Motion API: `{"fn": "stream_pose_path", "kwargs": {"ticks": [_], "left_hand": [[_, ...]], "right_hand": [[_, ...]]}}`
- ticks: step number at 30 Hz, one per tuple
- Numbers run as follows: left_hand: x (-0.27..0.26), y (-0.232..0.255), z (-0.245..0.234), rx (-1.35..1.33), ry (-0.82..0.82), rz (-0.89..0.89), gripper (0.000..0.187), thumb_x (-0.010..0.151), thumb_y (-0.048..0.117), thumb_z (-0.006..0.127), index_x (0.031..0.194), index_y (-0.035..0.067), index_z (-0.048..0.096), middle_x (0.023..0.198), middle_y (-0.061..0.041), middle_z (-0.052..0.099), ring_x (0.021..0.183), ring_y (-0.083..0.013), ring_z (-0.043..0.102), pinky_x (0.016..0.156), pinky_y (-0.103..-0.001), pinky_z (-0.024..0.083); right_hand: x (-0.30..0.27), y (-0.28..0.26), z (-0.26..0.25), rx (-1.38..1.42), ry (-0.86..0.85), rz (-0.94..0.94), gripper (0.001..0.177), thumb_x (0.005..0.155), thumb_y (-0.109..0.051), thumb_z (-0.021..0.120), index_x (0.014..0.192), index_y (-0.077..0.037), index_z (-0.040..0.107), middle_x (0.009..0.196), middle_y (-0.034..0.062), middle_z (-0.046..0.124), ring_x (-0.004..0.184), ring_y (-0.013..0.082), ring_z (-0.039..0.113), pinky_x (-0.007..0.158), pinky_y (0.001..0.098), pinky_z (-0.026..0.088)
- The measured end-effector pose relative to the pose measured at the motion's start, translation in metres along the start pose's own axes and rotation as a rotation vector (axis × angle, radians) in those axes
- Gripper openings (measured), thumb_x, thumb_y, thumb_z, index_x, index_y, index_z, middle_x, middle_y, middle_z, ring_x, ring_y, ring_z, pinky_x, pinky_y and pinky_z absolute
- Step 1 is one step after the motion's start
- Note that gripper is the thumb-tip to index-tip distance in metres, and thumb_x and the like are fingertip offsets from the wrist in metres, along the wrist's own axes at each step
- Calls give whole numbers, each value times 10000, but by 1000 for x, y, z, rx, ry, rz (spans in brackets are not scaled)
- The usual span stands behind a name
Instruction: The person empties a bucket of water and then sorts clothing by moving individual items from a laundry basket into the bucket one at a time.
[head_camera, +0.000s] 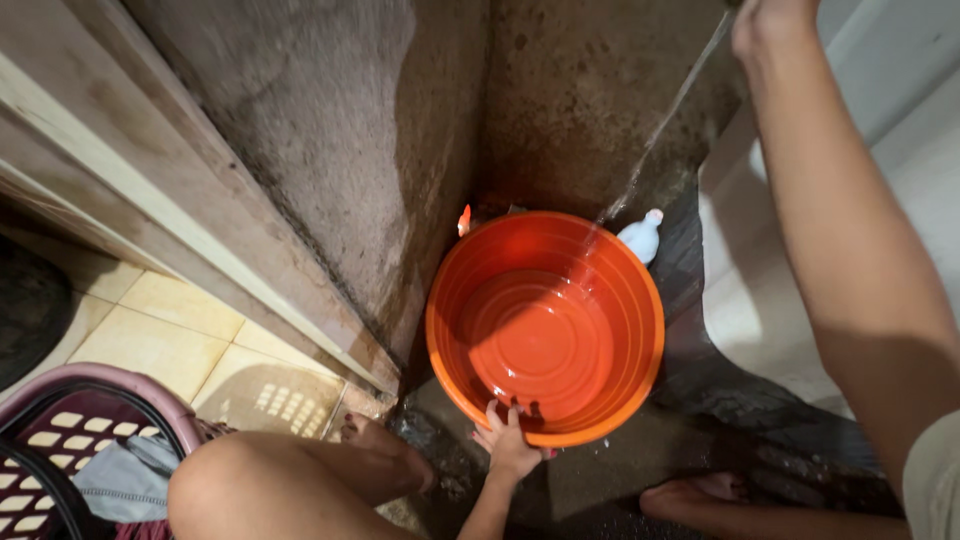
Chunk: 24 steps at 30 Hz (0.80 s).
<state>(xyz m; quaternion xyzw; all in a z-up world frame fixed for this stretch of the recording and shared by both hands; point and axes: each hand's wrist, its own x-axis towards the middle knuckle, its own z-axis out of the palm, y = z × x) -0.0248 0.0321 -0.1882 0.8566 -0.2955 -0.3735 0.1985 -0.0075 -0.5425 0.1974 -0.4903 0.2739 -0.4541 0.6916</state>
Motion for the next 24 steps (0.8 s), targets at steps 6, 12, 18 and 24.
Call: {"fn": "stream_pose_path", "kwargs": {"ticks": [6, 12, 18, 24], "left_hand": [[5, -4, 9, -15, 35, 4, 1087, 560, 479, 968, 1471, 252, 419, 1595, -126, 25, 1477, -498, 46, 1223, -676, 5], [6, -5, 10, -12, 8, -14, 1117, 579, 470, 971, 1503, 240, 388, 1613, -124, -10, 1476, -516, 10, 1220, -665, -14], [6, -7, 10, -46, 37, 20, 1107, 575, 472, 961, 1500, 231, 402, 1618, -120, 28, 1493, -491, 35, 1219, -673, -4], [9, -12, 20, -77, 97, 61, 1083, 554, 382, 978, 1477, 258, 425, 1621, -126, 60, 1483, -514, 67, 1221, -681, 30]], "right_hand": [[-40, 118, -40, -11, -98, 418, 167, 1014, -190, 529, 1049, -41, 595, 932, 115, 669, 830, 238, 702, 870, 471, 655], [-51, 175, -76, -249, -215, 543, 310, 1051, -154, 552, 1292, 34, 601, 1225, 170, 723, 1080, 269, 760, 942, 389, 626], [-68, 148, -71, -400, -263, 527, 332, 1089, -147, 489, 1309, 76, 600, 1269, 229, 708, 1127, 296, 742, 906, 360, 581], [-85, 110, -55, -616, -326, 612, 327, 1085, -172, 490, 1292, 61, 593, 1249, 200, 703, 1113, 282, 735, 903, 356, 621]]}}
